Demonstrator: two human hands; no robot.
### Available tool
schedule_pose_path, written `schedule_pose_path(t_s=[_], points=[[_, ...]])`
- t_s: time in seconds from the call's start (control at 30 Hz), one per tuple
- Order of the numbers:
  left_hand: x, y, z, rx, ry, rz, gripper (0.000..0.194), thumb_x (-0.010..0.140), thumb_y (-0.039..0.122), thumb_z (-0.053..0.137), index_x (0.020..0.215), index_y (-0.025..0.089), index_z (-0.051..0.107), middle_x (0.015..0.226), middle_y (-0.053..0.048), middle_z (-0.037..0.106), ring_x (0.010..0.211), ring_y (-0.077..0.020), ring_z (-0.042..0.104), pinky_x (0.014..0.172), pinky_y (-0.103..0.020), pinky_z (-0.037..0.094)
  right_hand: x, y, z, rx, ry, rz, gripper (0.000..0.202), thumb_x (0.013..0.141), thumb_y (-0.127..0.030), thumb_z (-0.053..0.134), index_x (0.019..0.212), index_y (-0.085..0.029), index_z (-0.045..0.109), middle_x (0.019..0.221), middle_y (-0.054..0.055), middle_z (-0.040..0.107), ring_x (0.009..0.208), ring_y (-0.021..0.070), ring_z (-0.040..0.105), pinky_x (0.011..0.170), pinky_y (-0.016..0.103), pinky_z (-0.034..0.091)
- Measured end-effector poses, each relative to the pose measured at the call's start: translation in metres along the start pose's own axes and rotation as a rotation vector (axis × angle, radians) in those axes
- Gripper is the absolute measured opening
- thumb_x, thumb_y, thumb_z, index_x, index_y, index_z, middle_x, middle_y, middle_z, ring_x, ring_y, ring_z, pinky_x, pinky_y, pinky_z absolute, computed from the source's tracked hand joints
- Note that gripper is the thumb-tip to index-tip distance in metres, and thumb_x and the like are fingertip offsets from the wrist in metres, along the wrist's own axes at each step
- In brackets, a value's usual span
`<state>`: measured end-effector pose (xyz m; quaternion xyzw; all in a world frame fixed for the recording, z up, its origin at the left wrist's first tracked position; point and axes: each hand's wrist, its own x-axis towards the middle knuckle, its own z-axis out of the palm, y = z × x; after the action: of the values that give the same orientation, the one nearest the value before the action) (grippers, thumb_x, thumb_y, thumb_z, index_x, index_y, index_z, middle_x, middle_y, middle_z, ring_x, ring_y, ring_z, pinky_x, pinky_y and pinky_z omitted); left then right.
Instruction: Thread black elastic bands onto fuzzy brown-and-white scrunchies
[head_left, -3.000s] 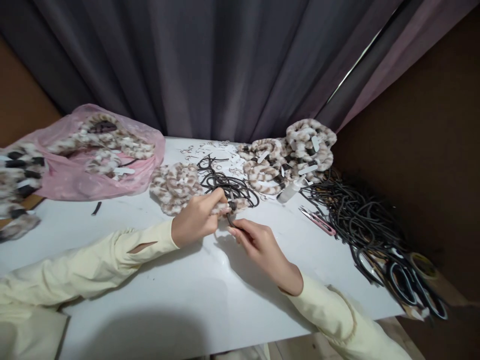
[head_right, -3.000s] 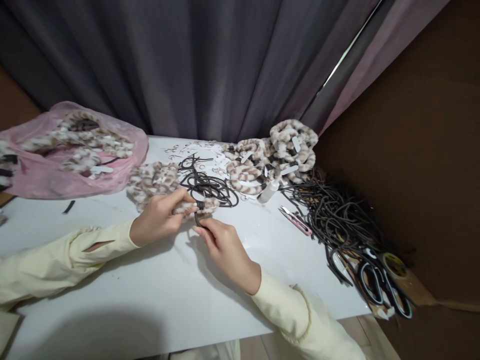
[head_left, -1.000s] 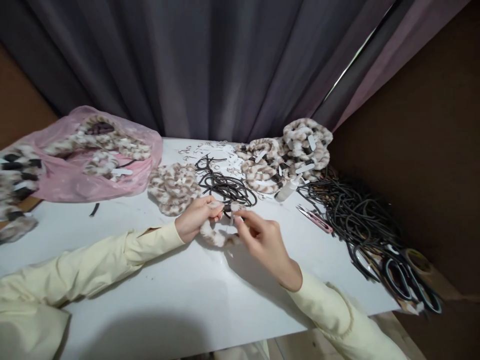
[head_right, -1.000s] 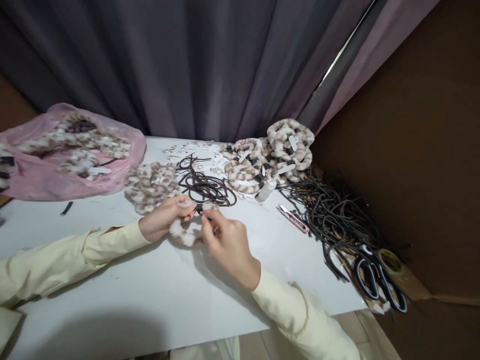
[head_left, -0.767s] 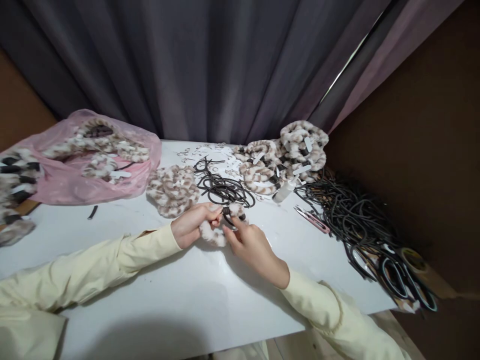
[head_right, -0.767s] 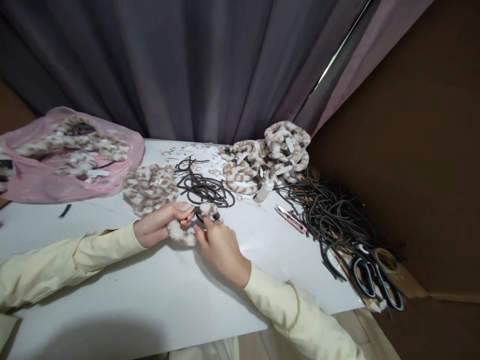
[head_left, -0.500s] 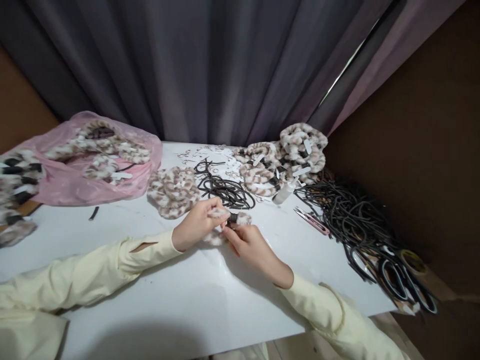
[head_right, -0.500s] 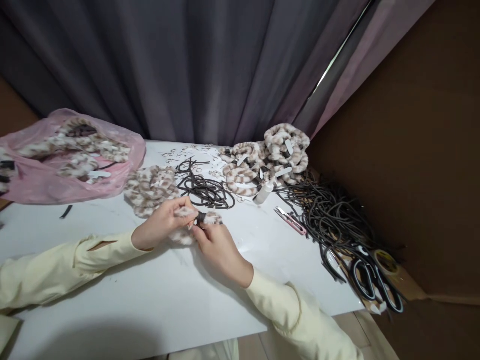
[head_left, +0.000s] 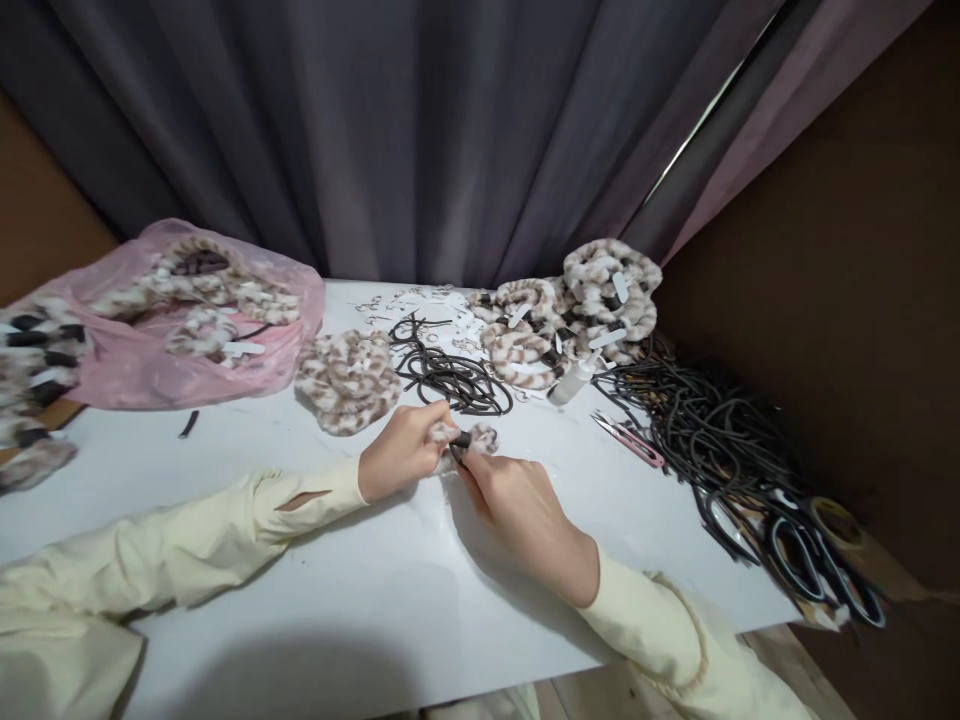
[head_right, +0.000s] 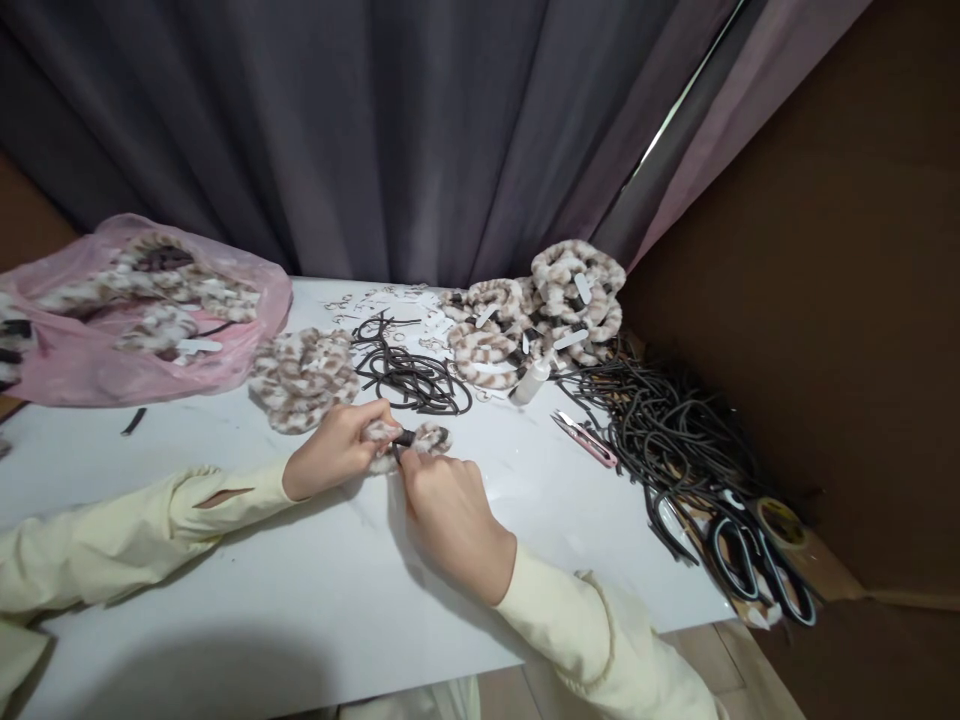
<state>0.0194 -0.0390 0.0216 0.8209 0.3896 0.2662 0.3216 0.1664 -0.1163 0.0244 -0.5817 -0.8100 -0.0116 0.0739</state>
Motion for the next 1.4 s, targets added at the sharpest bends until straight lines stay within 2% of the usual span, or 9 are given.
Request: schedule_pose_path(t_s=[0.27,0.53,0.77,0.9,1.0,1.1,1.23,1.33,1.4], points=[[0.000,0.002,-0.004,0.044,-0.065,0.066,0.008,0.066,0.010,0.044,0.064,0.017,0.047,0.049,0.006,0.044,0.046,-0.0092,0.038,0.049,-0.019,0.028,0.007,0.010,-0.003,-0.154,0.191,-0.049,0.015,0.081,-0.005,0.046,0.084,-0.018,0.054,0.086,0.008,0.055,0.081,0.0209,0.048,0.053,0.027,0.029],[-0.004,0.010,-0.009,-0.115,-0.157,-0.025,0.007,0.069,0.017,0.046,0.063,0.017,0.043,0.051,0.006,0.042,0.048,-0.0078,0.033,0.046,-0.018,0.024,0.018,0.018,-0.001,0.400,0.077,0.102,0.023,0.087,-0.011,0.041,0.065,-0.017,0.046,0.070,-0.001,0.046,0.065,0.0116,0.046,0.058,0.022,0.031],[-0.011,0.012,-0.005,-0.095,-0.112,0.107,0.008,0.068,0.014,0.041,0.061,0.017,0.040,0.050,0.006,0.038,0.046,-0.0074,0.032,0.045,-0.018,0.025,0.021,0.020,-0.001,0.397,0.087,0.061,0.024,0.086,-0.014,0.046,0.062,-0.017,0.048,0.069,0.000,0.049,0.069,0.0141,0.046,0.060,0.024,0.032],[-0.010,0.012,-0.007,-0.014,-0.098,0.305,0.012,0.063,0.006,0.037,0.065,0.017,0.042,0.059,0.003,0.049,0.050,-0.0082,0.041,0.050,-0.017,0.031,0.020,0.028,-0.001,0.235,0.239,-0.114,0.018,0.087,-0.015,0.043,0.074,-0.018,0.056,0.102,0.006,0.060,0.084,0.0198,0.046,0.068,0.031,0.034],[-0.007,0.012,-0.011,0.000,-0.171,0.297,0.018,0.060,0.002,0.036,0.067,0.018,0.042,0.057,0.004,0.051,0.047,-0.0078,0.043,0.049,-0.016,0.032,0.020,0.034,-0.002,0.188,0.338,-0.260,0.018,0.089,-0.015,0.040,0.087,-0.018,0.058,0.125,0.005,0.053,0.097,0.0239,0.043,0.078,0.038,0.032],[-0.006,0.014,-0.015,0.004,-0.201,0.309,0.023,0.060,0.000,0.035,0.070,0.018,0.043,0.057,0.005,0.054,0.049,-0.0084,0.048,0.051,-0.016,0.035,0.021,0.036,-0.002,0.402,0.339,-0.283,0.020,0.090,-0.012,0.039,0.088,-0.018,0.058,0.111,0.005,0.062,0.099,0.0213,0.046,0.082,0.037,0.032],[-0.010,0.015,-0.016,0.093,-0.146,0.418,0.019,0.069,0.002,0.036,0.074,0.018,0.044,0.069,0.001,0.057,0.063,-0.0118,0.054,0.058,-0.018,0.038,0.023,0.033,0.000,0.641,0.266,-0.181,0.020,0.090,-0.016,0.041,0.078,-0.017,0.057,0.083,0.005,0.063,0.086,0.0172,0.052,0.077,0.032,0.035],[-0.013,0.017,-0.013,0.115,-0.110,0.336,0.005,0.081,0.016,0.045,0.077,0.018,0.045,0.067,0.002,0.056,0.056,-0.0102,0.051,0.054,-0.018,0.037,0.023,0.030,0.002,0.635,0.283,-0.111,0.020,0.089,-0.016,0.042,0.073,-0.016,0.055,0.075,0.004,0.059,0.078,0.0162,0.052,0.074,0.031,0.033],[-0.014,0.016,-0.010,0.109,-0.073,0.262,0.014,0.080,0.029,0.054,0.079,0.018,0.046,0.064,0.004,0.054,0.048,-0.0083,0.045,0.050,-0.018,0.035,0.022,0.029,0.004,0.613,0.304,-0.096,0.020,0.088,-0.015,0.042,0.073,-0.016,0.054,0.071,0.003,0.057,0.074,0.0158,0.050,0.073,0.031,0.032]])
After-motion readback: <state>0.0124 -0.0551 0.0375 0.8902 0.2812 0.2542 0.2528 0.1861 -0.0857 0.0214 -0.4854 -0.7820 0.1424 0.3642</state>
